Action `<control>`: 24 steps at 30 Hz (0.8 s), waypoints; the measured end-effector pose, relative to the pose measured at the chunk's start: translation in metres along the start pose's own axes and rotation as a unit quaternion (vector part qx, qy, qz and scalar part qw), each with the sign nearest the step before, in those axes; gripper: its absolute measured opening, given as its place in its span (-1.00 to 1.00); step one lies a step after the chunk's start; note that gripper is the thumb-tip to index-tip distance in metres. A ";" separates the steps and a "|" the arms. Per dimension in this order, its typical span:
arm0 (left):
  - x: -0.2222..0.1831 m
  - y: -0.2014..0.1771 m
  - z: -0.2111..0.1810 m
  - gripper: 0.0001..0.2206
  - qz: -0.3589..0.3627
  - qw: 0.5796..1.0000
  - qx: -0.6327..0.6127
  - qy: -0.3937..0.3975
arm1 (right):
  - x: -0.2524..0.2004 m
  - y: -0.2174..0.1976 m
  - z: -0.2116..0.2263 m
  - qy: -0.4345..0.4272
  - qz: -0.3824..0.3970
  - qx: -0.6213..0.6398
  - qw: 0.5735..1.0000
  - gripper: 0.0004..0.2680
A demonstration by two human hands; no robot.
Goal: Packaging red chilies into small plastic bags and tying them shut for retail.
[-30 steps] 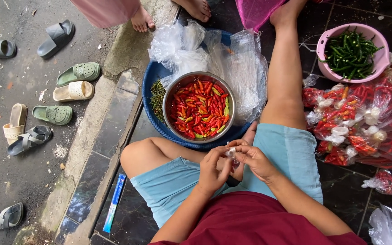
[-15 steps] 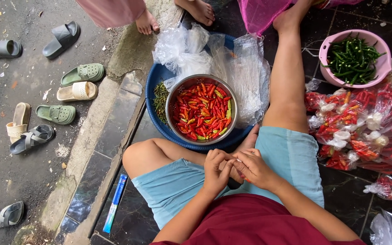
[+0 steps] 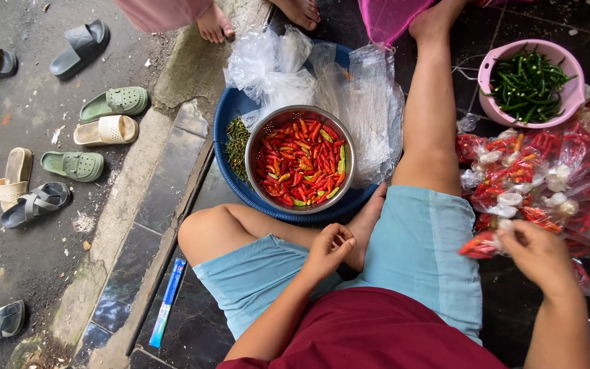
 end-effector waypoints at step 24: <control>-0.002 0.008 0.029 -0.90 -0.028 0.999 0.023 -0.002 | 0.205 0.200 0.246 -0.305 -0.077 -0.224 0.922 -0.74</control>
Point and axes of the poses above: each hand's wrist, its own x-axis towards the middle knuckle, its own y-axis out of the palm, z = x × y, the point moved 6 cm from there along x, towards the middle knuckle, and after that the axes turned 3 degrees about z, right-handed, at the moved point
